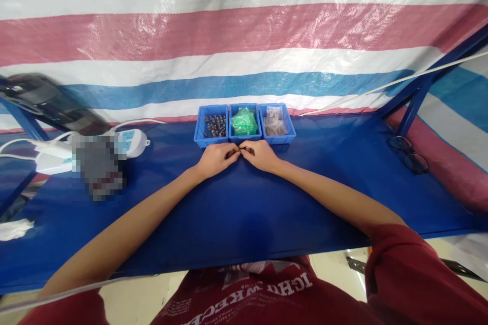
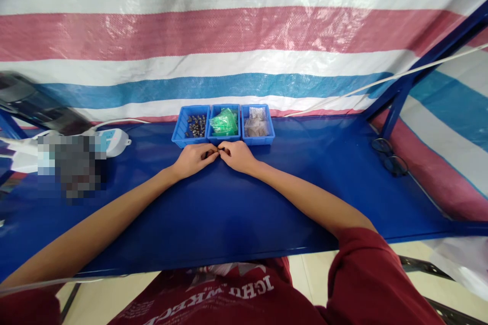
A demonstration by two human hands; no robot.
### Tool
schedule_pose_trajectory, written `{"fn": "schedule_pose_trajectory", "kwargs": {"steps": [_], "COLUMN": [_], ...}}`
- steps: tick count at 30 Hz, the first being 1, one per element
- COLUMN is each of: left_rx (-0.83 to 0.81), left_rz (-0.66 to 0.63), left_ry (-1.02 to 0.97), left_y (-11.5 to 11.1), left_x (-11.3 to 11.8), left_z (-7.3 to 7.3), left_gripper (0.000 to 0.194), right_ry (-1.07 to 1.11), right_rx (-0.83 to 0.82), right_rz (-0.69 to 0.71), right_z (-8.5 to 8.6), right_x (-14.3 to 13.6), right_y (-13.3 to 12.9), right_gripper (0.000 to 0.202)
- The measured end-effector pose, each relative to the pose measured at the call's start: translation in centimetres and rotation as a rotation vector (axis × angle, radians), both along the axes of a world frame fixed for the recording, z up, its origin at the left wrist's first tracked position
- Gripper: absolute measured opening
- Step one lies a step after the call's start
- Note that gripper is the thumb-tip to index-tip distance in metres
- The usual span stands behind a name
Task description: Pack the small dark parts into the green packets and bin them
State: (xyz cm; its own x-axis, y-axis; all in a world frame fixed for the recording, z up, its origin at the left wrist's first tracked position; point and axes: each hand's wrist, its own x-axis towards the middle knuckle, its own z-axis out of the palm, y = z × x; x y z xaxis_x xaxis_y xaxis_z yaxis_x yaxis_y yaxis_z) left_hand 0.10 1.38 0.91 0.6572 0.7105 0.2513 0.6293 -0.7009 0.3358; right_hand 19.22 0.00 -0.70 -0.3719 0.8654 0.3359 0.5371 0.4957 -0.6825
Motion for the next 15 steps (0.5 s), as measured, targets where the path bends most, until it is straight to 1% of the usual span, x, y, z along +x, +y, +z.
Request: {"fn": "schedule_pose_trajectory", "kwargs": {"steps": [15], "left_rx": [0.009], "left_rz": [0.002], "left_ry": [-0.006], "left_y": [-0.03], "left_x": [0.08], "left_z": [-0.15], "left_gripper": [0.025], "right_ry": [-0.017], "right_rx": [-0.026], "right_rz": [0.000], "right_z": [-0.04], "right_x": [0.18], "right_y": [0.03], "right_gripper": [0.016]}}
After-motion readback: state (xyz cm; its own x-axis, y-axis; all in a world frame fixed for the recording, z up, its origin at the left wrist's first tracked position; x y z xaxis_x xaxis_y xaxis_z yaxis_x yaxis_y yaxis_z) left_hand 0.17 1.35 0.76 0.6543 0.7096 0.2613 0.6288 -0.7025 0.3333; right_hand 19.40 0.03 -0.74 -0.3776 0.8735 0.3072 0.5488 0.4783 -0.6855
